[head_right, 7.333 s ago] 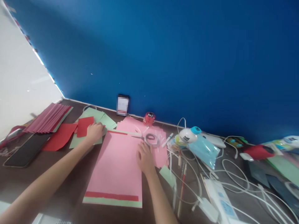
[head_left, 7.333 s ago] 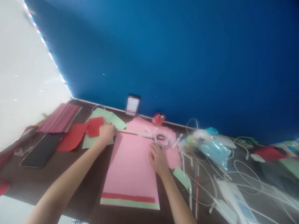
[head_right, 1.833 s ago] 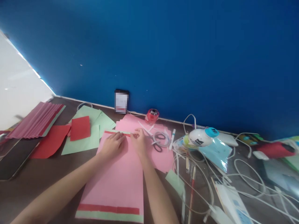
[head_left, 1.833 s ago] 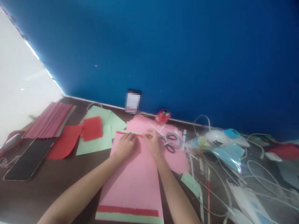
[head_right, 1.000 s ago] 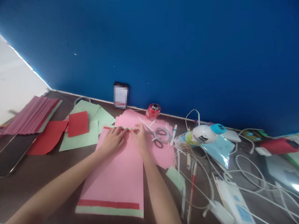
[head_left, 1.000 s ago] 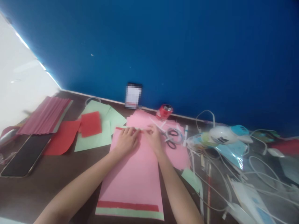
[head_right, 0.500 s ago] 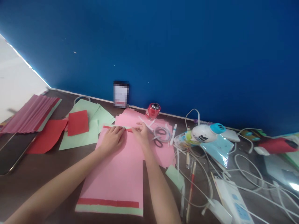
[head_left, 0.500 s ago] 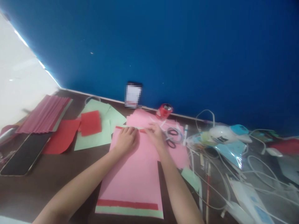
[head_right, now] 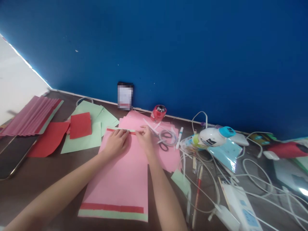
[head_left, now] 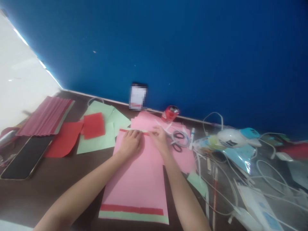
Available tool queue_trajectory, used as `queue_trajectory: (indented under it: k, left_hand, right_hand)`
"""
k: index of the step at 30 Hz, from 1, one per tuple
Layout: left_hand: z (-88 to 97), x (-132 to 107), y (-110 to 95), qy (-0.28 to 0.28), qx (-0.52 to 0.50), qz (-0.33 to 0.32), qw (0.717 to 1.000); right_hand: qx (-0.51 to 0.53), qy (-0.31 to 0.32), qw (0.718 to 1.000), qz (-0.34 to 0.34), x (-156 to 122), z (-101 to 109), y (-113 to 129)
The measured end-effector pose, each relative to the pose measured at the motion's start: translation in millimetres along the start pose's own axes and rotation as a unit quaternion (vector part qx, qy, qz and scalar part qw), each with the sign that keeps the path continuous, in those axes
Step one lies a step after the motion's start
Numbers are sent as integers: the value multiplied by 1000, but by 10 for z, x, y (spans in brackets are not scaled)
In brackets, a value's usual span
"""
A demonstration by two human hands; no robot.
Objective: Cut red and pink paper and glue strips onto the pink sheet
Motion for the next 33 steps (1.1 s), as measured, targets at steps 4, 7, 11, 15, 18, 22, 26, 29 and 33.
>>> queue_trajectory:
  k: [4, 7, 11, 15, 18, 22, 26, 29, 33]
  left_hand:
    - [12, -5, -19, 3, -5, -9, 1000]
    - [35, -10, -41, 5, 1, -14, 1000]
    - [57, -9, -64, 6, 10, -17, 1000]
    - [51, -7, -78, 7, 21, -24, 999]
    - [29, -8, -78, 13, 28, -29, 999]
    - [24, -8, -68, 15, 26, -25, 999]
    - [29, -9, -78, 17, 28, -23, 999]
    - [41, -8, -76, 16, 19, -19, 1000]
    - [50, -5, -83, 13, 23, -23, 999]
  right_hand:
    - [-6, 0, 1000, -3, 3, -4, -27]
    - [-13, 2, 1000, -3, 0, -7, -34]
    - [-32, -2, 999, 11, -10, 6, -20]
    - [-45, -3, 999, 28, -25, 11, -8]
    - [-77, 1, 996, 39, -40, 15, 30]
    - [-147, 8, 988, 56, -67, 25, 120]
    - [-197, 17, 978, 63, -94, 10, 175]
    - [-231, 23, 971, 66, -106, -4, 199]
    - [-270, 41, 960, 60, -112, -30, 192]
Point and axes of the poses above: each hand's wrist, its own x-axis towards the middle knuckle, its own z-axis out of the back of the hand, y = z × x, the point moved 10 cm from there along x, towards the middle knuckle, and after that the axes turned 7 degrees about z, right-handed, at the moved point
